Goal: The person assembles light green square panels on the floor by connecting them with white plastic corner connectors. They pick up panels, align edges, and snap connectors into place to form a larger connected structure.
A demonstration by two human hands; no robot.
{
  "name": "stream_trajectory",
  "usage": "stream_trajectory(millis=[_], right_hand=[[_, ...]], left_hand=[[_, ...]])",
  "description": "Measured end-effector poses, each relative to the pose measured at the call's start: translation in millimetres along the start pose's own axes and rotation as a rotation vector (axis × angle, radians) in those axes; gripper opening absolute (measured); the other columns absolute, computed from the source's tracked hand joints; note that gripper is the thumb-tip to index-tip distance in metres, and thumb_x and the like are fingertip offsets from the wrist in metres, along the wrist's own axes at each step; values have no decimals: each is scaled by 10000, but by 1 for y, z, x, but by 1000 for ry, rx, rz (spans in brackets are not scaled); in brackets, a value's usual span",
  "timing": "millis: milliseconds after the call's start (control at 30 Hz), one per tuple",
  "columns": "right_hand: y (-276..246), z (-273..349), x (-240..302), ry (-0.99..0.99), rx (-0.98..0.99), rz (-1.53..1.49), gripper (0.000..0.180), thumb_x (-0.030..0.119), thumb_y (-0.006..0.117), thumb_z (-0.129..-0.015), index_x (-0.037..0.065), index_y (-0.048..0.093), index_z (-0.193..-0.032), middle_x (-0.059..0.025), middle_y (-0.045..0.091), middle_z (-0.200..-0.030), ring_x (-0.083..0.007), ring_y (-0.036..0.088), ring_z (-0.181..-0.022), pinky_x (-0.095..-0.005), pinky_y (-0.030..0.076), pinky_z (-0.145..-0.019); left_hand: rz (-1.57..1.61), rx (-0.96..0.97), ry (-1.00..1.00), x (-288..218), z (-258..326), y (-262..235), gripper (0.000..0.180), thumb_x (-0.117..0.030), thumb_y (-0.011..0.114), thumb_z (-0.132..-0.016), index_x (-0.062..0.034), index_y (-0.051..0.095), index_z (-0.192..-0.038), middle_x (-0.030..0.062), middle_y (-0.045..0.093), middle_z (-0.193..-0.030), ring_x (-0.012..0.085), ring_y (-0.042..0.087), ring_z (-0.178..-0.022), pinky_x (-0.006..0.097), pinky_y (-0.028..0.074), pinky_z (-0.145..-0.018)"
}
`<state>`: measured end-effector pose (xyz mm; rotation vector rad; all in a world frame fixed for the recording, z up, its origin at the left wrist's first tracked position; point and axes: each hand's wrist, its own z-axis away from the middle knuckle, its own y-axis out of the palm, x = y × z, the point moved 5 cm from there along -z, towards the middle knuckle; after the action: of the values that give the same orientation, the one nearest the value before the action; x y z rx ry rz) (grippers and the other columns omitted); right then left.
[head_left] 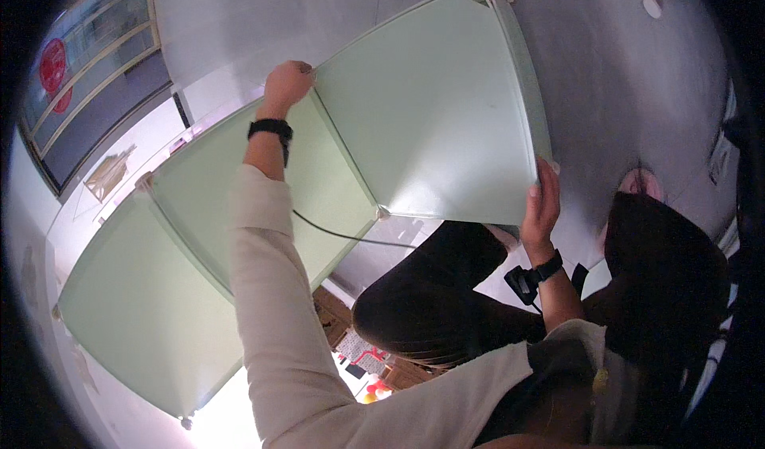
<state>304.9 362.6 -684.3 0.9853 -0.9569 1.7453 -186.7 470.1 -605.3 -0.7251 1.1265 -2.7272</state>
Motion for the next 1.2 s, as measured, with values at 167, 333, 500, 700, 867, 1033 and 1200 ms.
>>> stream_trajectory(millis=[167, 333, 500, 700, 867, 1033, 1200], right_hand=[[4, 11, -16, -2, -33, -163, 443, 333, 469, -959, 32, 483, -1284, -161, 498, -1303, -307, 445, -1223, -464, 323, -1041], [-1, 19, -20, -99, -99, -227, 270, 242, 565, -924, 53, 449, -1078, -172, 483, -1222, -289, 461, -1146, -463, 358, -976], [0, 22, -20, -101, -86, -213, 191, 186, 585, -910, 57, 454, -963, -178, 483, -1202, -282, 476, -1109, -440, 368, -959], [-10, 20, 7, -225, -113, 177, 183, 63, 672, -831, 58, 563, -978, -132, 567, -1058, -277, 529, -1003, -398, 400, -866], [-18, 12, 35, -133, 1, 420, 257, 62, 692, -806, 68, 636, -1058, -78, 623, -920, -232, 572, -884, -351, 427, -766], [-28, 13, 63, 169, 242, 432, 345, 172, 674, -840, 17, 601, -1139, -125, 665, -831, -251, 644, -759, -377, 490, -685], [-27, 21, 63, 462, 503, 465, 441, 259, 624, -881, -49, 532, -1183, -167, 668, -762, -275, 672, -729, -392, 509, -658]], left_hand=[[-43, 256, -5, 33, -8, 3, 347, -323, 589, -791, -31, 694, -946, 203, 672, -953, 362, 634, -951, 424, 495, -835], [-209, 299, -12, 23, -15, 11, 363, -320, 581, -796, -27, 682, -985, 207, 657, -1031, 376, 612, -988, 433, 500, -833], [-244, 269, -44, 31, -27, 37, 338, -329, 598, -800, -31, 683, -936, 186, 664, -996, 391, 621, -932, 441, 502, -820], [-448, 438, 609, 38, -48, 57, 191, -180, 612, -772, -19, 677, -852, 179, 671, -912, 377, 634, -857, 441, 507, -738], [-473, 350, 696, 50, -63, 53, 192, -150, 631, -716, -28, 680, -856, 161, 673, -940, 361, 630, -883, 422, 505, -722], [-379, 295, 191, 54, -68, 73, 170, -106, 634, -702, -15, 653, -844, 163, 665, -905, 318, 636, -896, 411, 493, -753], [-170, 308, 35, 45, -63, 65, 280, -207, 549, -767, -60, 674, -970, 157, 645, -1051, 353, 609, -995, 455, 480, -828]])
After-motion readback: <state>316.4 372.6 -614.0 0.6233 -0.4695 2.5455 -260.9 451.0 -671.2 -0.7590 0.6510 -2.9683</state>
